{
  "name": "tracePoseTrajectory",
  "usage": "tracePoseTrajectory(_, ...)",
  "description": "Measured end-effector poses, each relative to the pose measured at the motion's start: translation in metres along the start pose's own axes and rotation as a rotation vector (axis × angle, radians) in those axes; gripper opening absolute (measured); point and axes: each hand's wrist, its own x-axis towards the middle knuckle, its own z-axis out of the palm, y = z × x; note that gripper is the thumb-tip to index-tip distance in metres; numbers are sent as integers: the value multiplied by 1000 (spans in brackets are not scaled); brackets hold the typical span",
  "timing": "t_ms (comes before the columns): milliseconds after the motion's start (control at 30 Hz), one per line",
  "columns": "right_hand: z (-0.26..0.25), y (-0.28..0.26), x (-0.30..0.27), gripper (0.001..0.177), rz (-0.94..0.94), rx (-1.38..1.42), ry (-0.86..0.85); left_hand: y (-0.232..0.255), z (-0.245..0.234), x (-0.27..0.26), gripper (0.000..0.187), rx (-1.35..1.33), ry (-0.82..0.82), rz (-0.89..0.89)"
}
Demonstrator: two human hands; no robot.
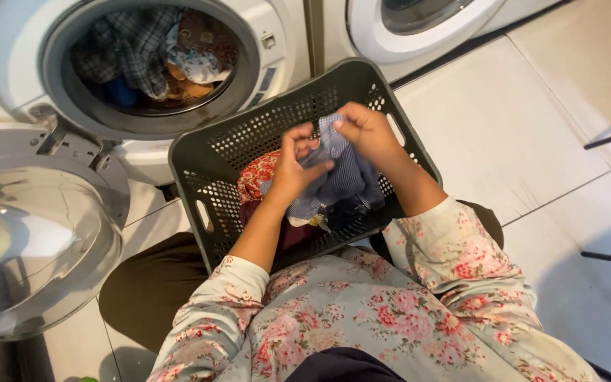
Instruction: Loading various items of clothing from a laundry basket into a front-loading washing machine.
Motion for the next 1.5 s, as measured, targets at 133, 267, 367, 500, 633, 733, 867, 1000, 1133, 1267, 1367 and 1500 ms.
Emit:
tracePoseTrajectory(133,-17,-48,-6,5,-28,179,121,-43,-5,-6,35,343,-33,105)
tracePoseTrajectory(267,-46,-53,0,6,-31,292,303,-24,-22,11,19,393,28,-19)
tracePoseTrajectory(367,-63,-58,3,6,-6,357,414,14,-37,24,19,360,46,82)
tracePoseTrajectory(500,-86,-63,5,10,3,469,476,57,-57,36,32,756,-19,279)
tracePoseTrajectory(633,-101,-69,4,11,-11,598,500,61,-72,39,34,704,21,312)
tracePoseTrajectory(733,-102,-71,3,10,-3,618,521,56,-80,40,26,650,41,315)
tracePoseTrajectory(867,-109,-55,9,7,38,659,544,49,-88,38,23,312,-27,76)
tracePoseTrajectory(1000,-107,-30,18,10,61,926,561,51,-62,35,17,-463,35,-98)
tracePoseTrajectory(1133,-30,-67,-2,14,107,940,285,74,-34,29,22,-498,-39,-12)
tracePoseTrajectory(1267,16,-63,-15,16,120,584,-65,90,-22,33,24,-341,-153,65)
tracePoseTrajectory(1367,24,-34,-16,22,79,272,-228,87,-27,34,26,-309,-138,47)
tracePoseTrajectory(1500,18,-29,-7,3,99,336,-128,65,-37,35,52,-244,-80,16)
